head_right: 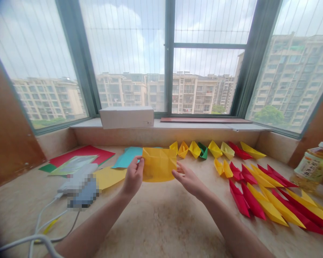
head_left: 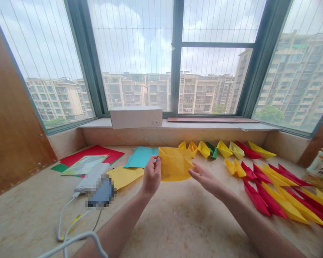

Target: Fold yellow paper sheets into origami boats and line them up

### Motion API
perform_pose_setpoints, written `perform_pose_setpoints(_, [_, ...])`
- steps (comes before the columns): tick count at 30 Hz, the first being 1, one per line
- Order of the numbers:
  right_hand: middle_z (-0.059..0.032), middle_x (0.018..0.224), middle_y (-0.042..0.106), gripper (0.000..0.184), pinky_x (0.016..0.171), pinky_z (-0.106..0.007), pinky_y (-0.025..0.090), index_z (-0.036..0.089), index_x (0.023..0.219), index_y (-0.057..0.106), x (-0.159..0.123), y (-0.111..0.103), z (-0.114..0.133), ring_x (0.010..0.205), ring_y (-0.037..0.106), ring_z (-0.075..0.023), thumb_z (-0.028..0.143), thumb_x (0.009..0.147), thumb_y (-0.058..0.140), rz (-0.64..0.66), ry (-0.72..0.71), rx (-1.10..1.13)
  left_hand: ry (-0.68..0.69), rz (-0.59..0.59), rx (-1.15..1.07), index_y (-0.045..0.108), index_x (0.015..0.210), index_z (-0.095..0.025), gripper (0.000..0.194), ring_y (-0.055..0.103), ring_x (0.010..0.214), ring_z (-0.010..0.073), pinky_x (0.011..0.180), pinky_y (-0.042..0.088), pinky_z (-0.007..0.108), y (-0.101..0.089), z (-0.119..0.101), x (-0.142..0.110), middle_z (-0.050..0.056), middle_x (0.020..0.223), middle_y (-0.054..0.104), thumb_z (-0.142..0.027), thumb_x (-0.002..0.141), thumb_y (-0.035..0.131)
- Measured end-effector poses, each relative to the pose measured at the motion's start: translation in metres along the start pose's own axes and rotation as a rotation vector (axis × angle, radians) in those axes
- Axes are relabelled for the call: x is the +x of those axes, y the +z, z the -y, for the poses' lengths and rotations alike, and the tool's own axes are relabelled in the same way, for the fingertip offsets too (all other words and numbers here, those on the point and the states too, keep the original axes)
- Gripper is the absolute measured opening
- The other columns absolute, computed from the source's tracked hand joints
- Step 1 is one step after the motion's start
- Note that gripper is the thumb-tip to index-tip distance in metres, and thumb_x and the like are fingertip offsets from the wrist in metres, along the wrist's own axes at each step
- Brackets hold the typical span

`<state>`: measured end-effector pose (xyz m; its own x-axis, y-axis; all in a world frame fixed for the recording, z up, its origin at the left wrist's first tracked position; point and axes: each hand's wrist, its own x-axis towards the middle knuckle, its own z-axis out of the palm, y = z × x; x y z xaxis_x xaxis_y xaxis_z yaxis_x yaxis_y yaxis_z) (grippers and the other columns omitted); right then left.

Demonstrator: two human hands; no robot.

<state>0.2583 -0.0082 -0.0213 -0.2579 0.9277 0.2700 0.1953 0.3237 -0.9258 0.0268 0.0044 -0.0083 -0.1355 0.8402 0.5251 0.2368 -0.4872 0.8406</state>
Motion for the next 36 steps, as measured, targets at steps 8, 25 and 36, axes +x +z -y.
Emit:
perform_pose_setpoints(8, [-0.0099, 0.100, 0.075, 0.046, 0.082, -0.039, 0.056, 0.019, 0.109, 0.069, -0.003, 0.000, 0.020, 0.089, 0.072, -0.0263, 0.053, 0.078, 0.070, -0.054, 0.056, 0.355, -0.185, 0.208, -0.304, 0.054, 0.096, -0.020, 0.035, 0.061, 0.055, 0.0143, 0.050, 0.044, 0.021, 0.009, 0.006, -0.004, 0.001, 0.072, 0.068, -0.053, 0.086, 0.057])
perform_pose_setpoints(25, [-0.0067, 0.095, 0.075, 0.022, 0.079, -0.035, 0.055, 0.020, 0.093, 0.074, -0.006, -0.006, 0.001, 0.087, 0.069, -0.0219, 0.038, 0.080, 0.069, -0.165, -0.116, 0.097, -0.314, 0.254, -0.377, 0.052, 0.094, -0.020, 0.043, 0.067, 0.058, 0.0176, 0.052, 0.048, 0.023, 0.008, 0.006, -0.002, 0.001, 0.071, 0.071, -0.057, 0.078, 0.065])
perform_pose_setpoints(36, [-0.0090, 0.095, 0.075, 0.039, 0.082, -0.041, 0.055, 0.019, 0.098, 0.074, -0.007, -0.002, 0.012, 0.089, 0.069, -0.0269, 0.053, 0.081, 0.067, -0.170, -0.070, 0.107, -0.281, 0.374, -0.448, 0.058, 0.097, -0.017, 0.040, 0.070, 0.069, 0.0203, 0.061, 0.054, 0.028, 0.007, -0.003, -0.003, 0.005, 0.083, 0.073, -0.051, 0.079, 0.068])
